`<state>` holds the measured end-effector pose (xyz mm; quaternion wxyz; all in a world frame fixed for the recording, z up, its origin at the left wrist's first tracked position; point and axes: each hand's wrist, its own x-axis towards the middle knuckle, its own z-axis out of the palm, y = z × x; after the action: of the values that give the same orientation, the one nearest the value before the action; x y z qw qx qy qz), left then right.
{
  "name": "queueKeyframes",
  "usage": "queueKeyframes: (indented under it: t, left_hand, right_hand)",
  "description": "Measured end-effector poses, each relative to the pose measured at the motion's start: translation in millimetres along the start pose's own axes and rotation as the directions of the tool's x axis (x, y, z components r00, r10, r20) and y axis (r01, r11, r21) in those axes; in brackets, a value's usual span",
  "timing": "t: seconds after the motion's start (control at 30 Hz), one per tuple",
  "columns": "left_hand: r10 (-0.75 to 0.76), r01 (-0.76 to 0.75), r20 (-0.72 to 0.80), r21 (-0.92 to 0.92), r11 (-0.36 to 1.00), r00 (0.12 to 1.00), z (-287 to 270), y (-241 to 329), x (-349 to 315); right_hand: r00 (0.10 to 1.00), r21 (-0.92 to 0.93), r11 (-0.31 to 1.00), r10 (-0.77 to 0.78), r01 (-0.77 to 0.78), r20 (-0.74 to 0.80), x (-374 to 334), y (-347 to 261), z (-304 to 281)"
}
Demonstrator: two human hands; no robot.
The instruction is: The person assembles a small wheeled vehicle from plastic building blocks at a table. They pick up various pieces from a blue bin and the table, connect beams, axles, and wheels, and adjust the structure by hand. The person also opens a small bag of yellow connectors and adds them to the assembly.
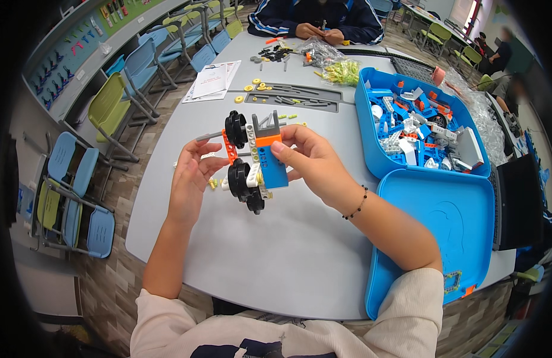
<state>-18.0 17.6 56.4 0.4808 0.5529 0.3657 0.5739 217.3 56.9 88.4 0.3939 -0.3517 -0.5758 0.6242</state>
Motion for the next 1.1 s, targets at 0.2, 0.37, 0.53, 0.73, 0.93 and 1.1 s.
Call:
queueKeyframes:
  t: [0.2, 0.37, 0.53, 0.73, 0.93, 1.1]
  left_hand:
    - [0.057, -0.057, 0.011, 0.013, 0.998, 0.998, 3, 0, -2]
    - [0.020, -0.020, 0.036, -0.011, 1.000, 0.999, 5, 6, -7]
    - [0.078, -0.076, 0.030, -0.076, 0.994, 0.996, 7, 9, -6]
    - [0.064, -0.060, 0.024, -0.132, 0.989, 0.998, 14, 6, -11]
    - [0.006, -0.006, 0.012, -0.053, 0.999, 1.000, 11, 8, -14]
    - [0.039, -0.040, -0.023, -0.025, 0.999, 0.999, 13, 6, -17]
  right_hand:
    - [0.995, -0.098, 0.995, 0.018, -0.009, 0.096, -3, 3, 3]
    - [0.991, -0.116, 0.993, 0.014, 0.002, 0.135, -5, 7, 5]
    - [0.981, -0.160, 0.987, 0.017, 0.014, 0.195, -6, 8, 6]
    - [0.968, -0.291, 0.948, -0.061, 0.133, 0.242, -10, 9, 8]
    - [0.955, -0.347, 0.917, -0.101, 0.198, 0.279, -13, 10, 11]
    - [0.946, -0.387, 0.887, -0.143, 0.253, 0.291, -15, 10, 11]
